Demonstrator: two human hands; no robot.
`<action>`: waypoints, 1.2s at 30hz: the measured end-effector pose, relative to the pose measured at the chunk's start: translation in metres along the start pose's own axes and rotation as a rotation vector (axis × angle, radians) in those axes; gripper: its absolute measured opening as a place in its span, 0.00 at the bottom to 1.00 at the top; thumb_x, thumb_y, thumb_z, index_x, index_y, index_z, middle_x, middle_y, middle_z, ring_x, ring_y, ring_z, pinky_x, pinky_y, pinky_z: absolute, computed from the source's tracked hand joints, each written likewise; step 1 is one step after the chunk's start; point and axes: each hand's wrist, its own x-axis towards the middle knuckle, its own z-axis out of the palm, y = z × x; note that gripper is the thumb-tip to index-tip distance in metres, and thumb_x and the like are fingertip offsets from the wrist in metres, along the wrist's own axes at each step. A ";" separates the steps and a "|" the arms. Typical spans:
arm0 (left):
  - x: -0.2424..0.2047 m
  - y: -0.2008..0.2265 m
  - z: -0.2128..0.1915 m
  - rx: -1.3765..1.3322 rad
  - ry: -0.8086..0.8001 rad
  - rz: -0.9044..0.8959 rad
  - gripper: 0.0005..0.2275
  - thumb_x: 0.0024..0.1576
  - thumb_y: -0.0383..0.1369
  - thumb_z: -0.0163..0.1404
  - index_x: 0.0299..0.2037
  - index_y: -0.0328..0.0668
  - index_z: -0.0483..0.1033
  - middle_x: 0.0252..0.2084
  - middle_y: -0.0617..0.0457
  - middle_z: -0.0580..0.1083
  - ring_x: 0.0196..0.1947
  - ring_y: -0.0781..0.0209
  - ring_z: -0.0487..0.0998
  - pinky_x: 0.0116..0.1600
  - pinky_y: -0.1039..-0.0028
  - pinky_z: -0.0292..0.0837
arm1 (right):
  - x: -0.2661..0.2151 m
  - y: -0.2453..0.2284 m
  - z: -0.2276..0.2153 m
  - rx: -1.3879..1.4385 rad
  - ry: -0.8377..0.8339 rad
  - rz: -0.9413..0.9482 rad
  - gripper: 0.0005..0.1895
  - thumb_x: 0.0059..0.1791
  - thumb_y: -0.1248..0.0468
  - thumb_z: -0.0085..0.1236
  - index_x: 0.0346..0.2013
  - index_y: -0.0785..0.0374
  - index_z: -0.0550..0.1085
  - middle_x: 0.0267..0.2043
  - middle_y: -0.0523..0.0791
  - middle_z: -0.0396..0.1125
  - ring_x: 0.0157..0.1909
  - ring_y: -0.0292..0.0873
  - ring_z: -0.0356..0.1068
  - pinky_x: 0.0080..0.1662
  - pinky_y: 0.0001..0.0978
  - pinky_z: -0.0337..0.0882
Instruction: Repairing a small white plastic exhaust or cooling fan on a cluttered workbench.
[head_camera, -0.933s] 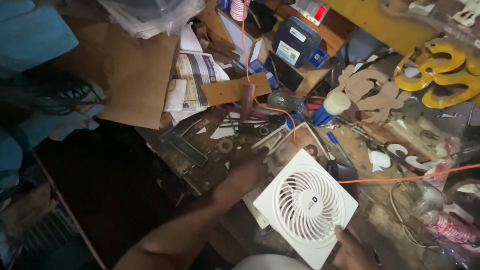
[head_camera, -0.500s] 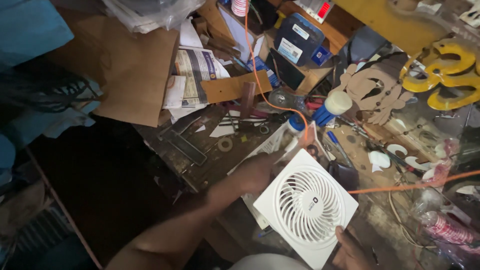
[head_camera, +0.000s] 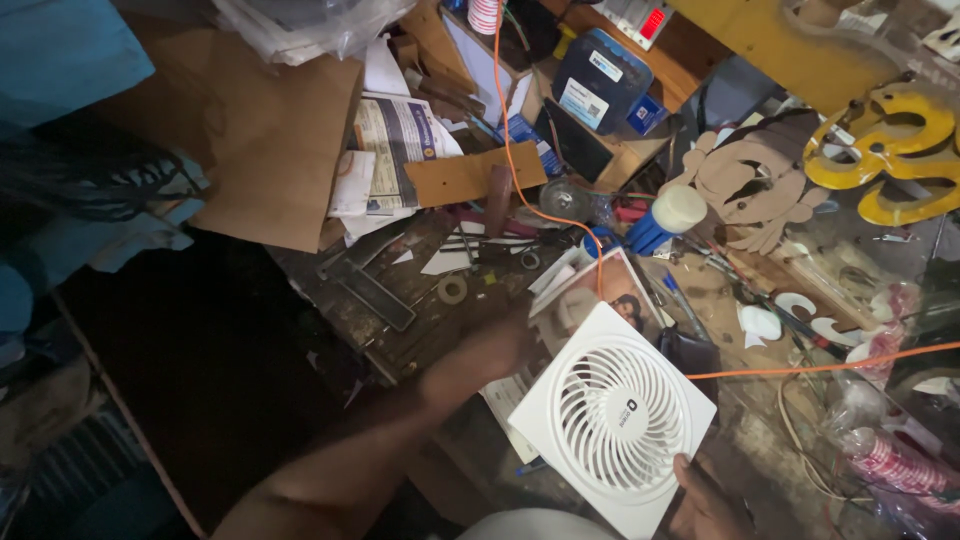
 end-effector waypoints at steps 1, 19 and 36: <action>-0.005 0.014 -0.009 0.177 0.042 -0.053 0.30 0.57 0.37 0.53 0.69 0.36 0.58 0.60 0.30 0.68 0.60 0.36 0.71 0.63 0.53 0.65 | 0.001 0.003 -0.005 0.004 0.031 0.008 0.37 0.50 0.58 0.50 0.72 0.70 0.54 0.68 0.57 0.61 0.68 0.57 0.62 0.65 0.58 0.59; -0.017 0.025 -0.011 0.201 -0.012 0.108 0.14 0.55 0.33 0.54 0.48 0.36 0.74 0.43 0.34 0.76 0.44 0.35 0.79 0.49 0.52 0.73 | -0.003 -0.008 0.011 0.046 0.112 0.126 0.37 0.49 0.57 0.49 0.73 0.61 0.54 0.69 0.54 0.61 0.67 0.58 0.62 0.63 0.63 0.61; 0.059 0.022 -0.116 -0.064 0.525 -0.115 0.26 0.70 0.51 0.35 0.66 0.37 0.65 0.60 0.30 0.67 0.62 0.32 0.64 0.65 0.46 0.57 | -0.007 0.021 -0.031 0.123 0.055 0.180 0.37 0.49 0.57 0.49 0.73 0.55 0.52 0.70 0.50 0.59 0.67 0.56 0.61 0.63 0.64 0.59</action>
